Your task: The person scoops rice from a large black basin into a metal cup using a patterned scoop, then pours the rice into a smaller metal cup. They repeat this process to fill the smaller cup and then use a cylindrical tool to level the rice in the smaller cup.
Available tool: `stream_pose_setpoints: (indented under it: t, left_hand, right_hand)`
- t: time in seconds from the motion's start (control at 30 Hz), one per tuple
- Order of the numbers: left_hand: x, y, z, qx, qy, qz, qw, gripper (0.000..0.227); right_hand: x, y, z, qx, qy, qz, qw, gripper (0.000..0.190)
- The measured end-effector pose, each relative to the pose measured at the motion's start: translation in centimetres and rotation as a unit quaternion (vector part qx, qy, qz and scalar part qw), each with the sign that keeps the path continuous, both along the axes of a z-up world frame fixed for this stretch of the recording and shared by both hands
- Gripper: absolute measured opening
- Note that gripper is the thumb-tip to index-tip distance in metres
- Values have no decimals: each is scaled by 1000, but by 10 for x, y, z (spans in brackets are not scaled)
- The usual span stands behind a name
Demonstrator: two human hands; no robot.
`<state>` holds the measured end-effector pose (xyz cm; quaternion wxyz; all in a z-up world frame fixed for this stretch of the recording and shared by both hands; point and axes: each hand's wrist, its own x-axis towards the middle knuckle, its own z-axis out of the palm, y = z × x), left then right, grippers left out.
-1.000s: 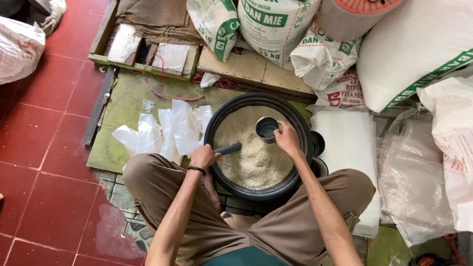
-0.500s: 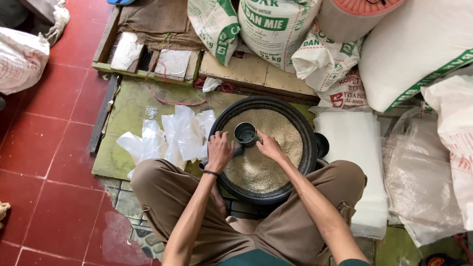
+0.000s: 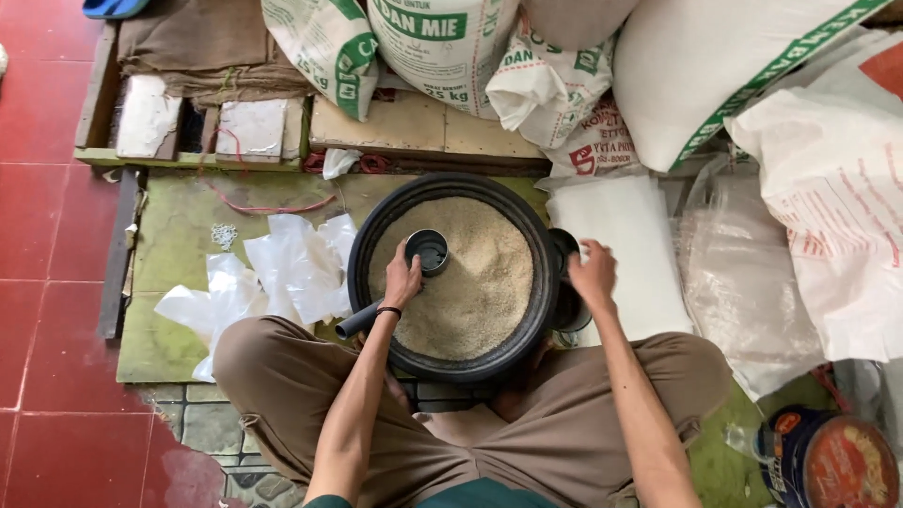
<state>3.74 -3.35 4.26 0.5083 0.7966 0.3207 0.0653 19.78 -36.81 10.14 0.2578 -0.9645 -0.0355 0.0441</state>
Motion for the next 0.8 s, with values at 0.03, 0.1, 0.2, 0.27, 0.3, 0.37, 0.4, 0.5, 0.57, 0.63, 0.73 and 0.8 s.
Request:
stream_pose_setpoints:
  t: [0.03, 0.1, 0.2, 0.27, 0.3, 0.37, 0.4, 0.5, 0.57, 0.63, 0.73, 0.8]
  left_hand:
    - [1, 0, -5, -1, 0, -3, 1000, 54]
    - [3, 3, -16, 40, -13, 26, 999, 58]
    - [4, 3, -33, 59, -11, 68, 996, 59]
    - [-2, -4, -29, 74, -18, 96, 992, 57]
    - [-3, -7, -26, 87, -25, 124, 988, 54]
    - [-11, -14, -40, 80, -39, 153, 984, 47]
    - [-15, -15, -47, 72, -53, 177, 980, 40]
    - [-35, -35, -25, 18, -11, 173, 985, 26]
    - [-44, -46, -30, 58, 39, 94, 993, 26]
    - [-53, -61, -45, 97, 86, 12, 992, 26]
    - [-63, -81, -66, 178, 137, -202, 953, 67]
    - [-70, -90, -61, 265, 150, -273, 913, 82]
  right_hand:
    - [1, -20, -21, -1, 0, -3, 1000, 35]
    - [4, -57, -66, -128, 228, -47, 964, 82]
    - [-6, -95, -126, -130, 302, -24, 944, 61]
    - [-22, -91, -110, -96, 312, -30, 945, 58]
    - [-27, -88, -101, -62, 321, -37, 944, 55]
    - [-26, -85, -96, -62, 337, -45, 939, 55]
    - [-26, -82, -93, -62, 352, -57, 932, 56]
    - [-23, -74, -67, -123, 352, -46, 927, 58]
    - [-18, -73, -59, -132, 348, -39, 927, 58]
    - [-16, -76, -47, -141, 343, -34, 928, 58]
    - [-10, -79, -26, -191, 303, -20, 934, 50]
    - [-2, -82, -15, -225, 264, -5, 938, 49]
